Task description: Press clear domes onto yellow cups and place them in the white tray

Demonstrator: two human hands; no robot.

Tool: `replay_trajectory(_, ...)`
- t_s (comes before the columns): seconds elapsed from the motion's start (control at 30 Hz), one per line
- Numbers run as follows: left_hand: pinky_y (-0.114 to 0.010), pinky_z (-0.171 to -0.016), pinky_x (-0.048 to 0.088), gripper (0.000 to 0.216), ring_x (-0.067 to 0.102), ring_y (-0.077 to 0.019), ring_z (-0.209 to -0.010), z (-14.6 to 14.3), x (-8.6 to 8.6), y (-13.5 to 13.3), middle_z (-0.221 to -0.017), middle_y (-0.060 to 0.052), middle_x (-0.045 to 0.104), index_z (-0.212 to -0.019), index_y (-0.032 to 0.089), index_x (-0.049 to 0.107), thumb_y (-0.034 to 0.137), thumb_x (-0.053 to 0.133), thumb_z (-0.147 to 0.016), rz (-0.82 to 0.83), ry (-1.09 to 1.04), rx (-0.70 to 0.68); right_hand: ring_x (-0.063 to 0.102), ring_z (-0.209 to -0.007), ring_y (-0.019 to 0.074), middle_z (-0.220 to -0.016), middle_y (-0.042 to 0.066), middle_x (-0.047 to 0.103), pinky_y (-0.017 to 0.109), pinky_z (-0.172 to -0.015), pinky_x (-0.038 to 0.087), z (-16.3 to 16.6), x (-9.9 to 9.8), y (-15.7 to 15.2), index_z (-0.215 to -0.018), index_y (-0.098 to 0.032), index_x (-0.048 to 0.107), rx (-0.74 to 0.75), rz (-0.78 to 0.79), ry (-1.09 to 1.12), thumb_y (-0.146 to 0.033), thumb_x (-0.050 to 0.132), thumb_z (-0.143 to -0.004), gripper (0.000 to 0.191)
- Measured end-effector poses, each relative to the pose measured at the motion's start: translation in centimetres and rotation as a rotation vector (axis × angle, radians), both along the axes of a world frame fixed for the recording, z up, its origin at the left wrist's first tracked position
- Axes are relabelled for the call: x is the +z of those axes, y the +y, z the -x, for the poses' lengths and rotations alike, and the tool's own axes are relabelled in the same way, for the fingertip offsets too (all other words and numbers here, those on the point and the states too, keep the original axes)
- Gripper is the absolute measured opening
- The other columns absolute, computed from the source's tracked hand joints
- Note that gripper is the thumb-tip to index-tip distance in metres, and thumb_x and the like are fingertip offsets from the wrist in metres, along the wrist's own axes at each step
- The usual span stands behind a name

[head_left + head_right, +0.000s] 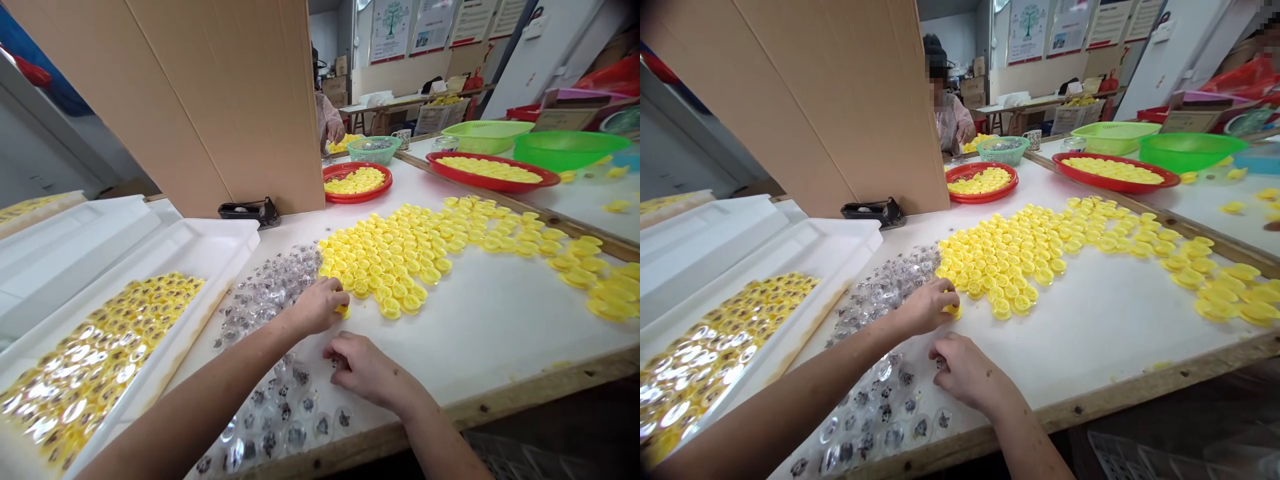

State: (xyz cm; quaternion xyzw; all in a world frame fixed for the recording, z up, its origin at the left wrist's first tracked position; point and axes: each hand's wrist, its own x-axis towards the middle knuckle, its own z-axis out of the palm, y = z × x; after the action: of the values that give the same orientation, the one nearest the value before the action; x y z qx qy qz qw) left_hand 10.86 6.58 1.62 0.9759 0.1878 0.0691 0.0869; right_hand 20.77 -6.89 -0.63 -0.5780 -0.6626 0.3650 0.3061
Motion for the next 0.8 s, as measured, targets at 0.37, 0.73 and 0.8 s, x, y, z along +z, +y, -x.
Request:
replay_trajectory(0.37, -0.032, -0.079, 0.045, 0.020, 0.052, -0.0219, -0.091, 3.2, -1.3, -2.3, -0.102, -0.009, 0.058, -0.093, 0.018, 0.064, 0.018, 0.062, -0.072, 0.081, -0.112, 0.058, 0.063, -0.072, 0.0163, -0.093, 0.005, 0.065, 0.033, -0.068, 0.055, -3.0, 0.1, -1.8, -0.103, -0.020, 0.062, -0.329, 0.017, 0.464, -0.032, 0.066, -0.074, 0.031)
replay_trajectory(0.73, -0.021, -0.054, 0.037, 0.024, 0.048, -0.0092, -0.054, 7.4, 1.8, -7.1, -0.060, 0.005, 0.053, -0.090, 0.017, 0.060, 0.025, 0.067, -0.068, 0.758, -0.272, 0.454, 0.058, -0.080, 0.0144, -0.099, 0.002, 0.062, 0.030, -0.074, 0.050, 0.7, 0.2, -1.7, -0.106, -0.026, 0.059, -0.341, -0.203, 0.341, -0.032, 0.069, -0.077, 0.031)
replay_trajectory(0.8, -0.020, -0.052, 0.034, 0.026, 0.045, -0.0081, -0.054, 8.0, 1.7, -7.4, -0.059, 0.006, 0.051, -0.087, 0.017, 0.061, 0.028, 0.071, -0.066, 0.803, -0.350, 0.479, 0.054, -0.074, 0.0122, -0.100, 0.002, 0.059, 0.028, -0.069, 0.049, 1.6, -0.1, -1.3, -0.105, -0.027, 0.059, -0.326, -0.283, 0.275, -0.029, 0.068, -0.078, 0.028)
